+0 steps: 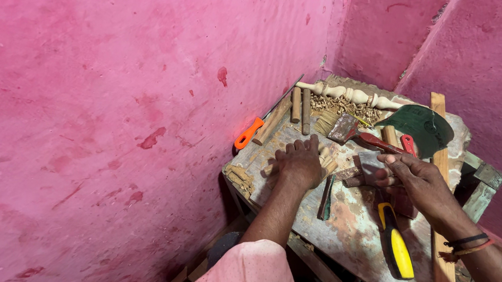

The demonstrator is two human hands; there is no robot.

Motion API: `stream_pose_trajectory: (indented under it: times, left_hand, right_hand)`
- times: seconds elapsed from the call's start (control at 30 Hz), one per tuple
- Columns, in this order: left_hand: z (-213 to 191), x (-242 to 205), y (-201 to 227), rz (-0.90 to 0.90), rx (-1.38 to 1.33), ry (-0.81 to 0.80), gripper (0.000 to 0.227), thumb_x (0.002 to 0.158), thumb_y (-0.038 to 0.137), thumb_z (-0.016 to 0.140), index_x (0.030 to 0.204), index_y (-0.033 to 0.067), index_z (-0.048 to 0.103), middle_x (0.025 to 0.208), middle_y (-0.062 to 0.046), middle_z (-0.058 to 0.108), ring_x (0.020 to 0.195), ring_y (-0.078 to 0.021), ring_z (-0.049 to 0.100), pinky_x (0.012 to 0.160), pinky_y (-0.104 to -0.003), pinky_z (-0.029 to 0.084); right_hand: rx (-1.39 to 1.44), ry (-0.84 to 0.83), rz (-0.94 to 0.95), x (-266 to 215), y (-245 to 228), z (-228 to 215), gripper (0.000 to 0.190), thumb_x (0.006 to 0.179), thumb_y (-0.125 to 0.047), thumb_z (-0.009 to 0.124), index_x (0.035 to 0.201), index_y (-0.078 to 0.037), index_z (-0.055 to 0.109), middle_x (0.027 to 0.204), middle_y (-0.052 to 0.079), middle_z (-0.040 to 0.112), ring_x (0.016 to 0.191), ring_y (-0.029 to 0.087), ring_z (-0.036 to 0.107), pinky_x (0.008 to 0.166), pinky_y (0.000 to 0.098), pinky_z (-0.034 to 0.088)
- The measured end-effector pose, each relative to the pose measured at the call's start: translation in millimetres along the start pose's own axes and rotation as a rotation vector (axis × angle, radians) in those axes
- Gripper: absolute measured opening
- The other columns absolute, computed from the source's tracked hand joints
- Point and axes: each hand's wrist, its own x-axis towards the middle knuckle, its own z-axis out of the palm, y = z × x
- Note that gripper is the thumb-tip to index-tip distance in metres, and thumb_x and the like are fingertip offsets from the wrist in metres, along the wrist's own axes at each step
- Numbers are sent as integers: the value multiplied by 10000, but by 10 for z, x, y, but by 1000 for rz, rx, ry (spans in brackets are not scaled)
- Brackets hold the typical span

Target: The person gathers small wooden dowels and a turned wooden piece from a cluttered workbench. They place these items into a cardboard box along with a green sanding pad and an orange-handled tool, then close the box flaps.

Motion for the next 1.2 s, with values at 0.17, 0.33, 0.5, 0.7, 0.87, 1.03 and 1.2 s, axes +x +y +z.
stream_pose_trajectory:
  times: [0.17, 0.33, 0.5, 0.7, 0.87, 1.03, 1.2]
  left_hand:
    - [-86, -116, 21, -9, 48, -43, 1334, 776, 527, 857, 1640, 91, -60, 1557, -268, 322, 1390, -450, 389, 1065, -695, 399]
    - [-148, -201, 63, -30, 37, -32, 1395, 698, 397, 937, 1646, 94, -39, 1496, -296, 373, 1330, -462, 444, 1055, -651, 442]
    - [-153, -234, 91, -84, -9, -13, 1395, 653, 430, 965, 1630, 97, 26, 1445, -307, 402, 1296, -469, 473, 1053, -632, 456]
    - [-131, -252, 89, -105, -39, -12, 1389, 633, 412, 982, 1626, 107, 60, 1412, -312, 406, 1268, -467, 491, 1039, -617, 457]
    - [-116, -261, 150, -80, -80, 0, 1338, 671, 309, 961, 1632, 141, 45, 1414, -287, 405, 1268, -467, 467, 1031, -641, 422]
    - [-89, -293, 161, -81, -10, 59, 1220, 770, 236, 880, 1636, 117, 29, 1371, -288, 451, 1204, -430, 519, 971, -624, 435]
    - [-61, -267, 142, -82, -16, 117, 1044, 774, 180, 866, 1566, 76, 194, 1325, -251, 499, 1178, -404, 548, 948, -595, 454]
  right_hand:
    - [-1, 3, -8, -2, -24, -13, 484, 1019, -405, 517, 1342, -84, 681, 1021, 122, 765, 944, 203, 724, 874, 364, 578]
    - [9, 0, -6, -7, -7, -14, 494, 1018, -418, 518, 1343, -82, 678, 1021, 125, 762, 947, 207, 723, 865, 364, 580]
    - [30, -4, 4, 0, -15, -22, 491, 1015, -417, 518, 1346, -89, 673, 1019, 125, 757, 942, 210, 722, 857, 363, 579]
    - [3, 2, 3, -29, -52, 12, 490, 1022, -419, 518, 1341, -84, 680, 1017, 114, 755, 945, 203, 718, 850, 364, 573]
    - [15, 0, 16, -21, -37, 1, 493, 1015, -418, 522, 1344, -83, 673, 1013, 121, 746, 939, 205, 718, 840, 365, 582]
    - [40, -18, -23, 3, -3, -5, 499, 1023, -411, 520, 1343, -59, 672, 1007, 125, 743, 920, 204, 710, 847, 359, 579]
    - [26, -16, -33, 1, -1, -19, 492, 1028, -410, 521, 1340, -61, 672, 998, 119, 747, 915, 201, 712, 845, 348, 575]
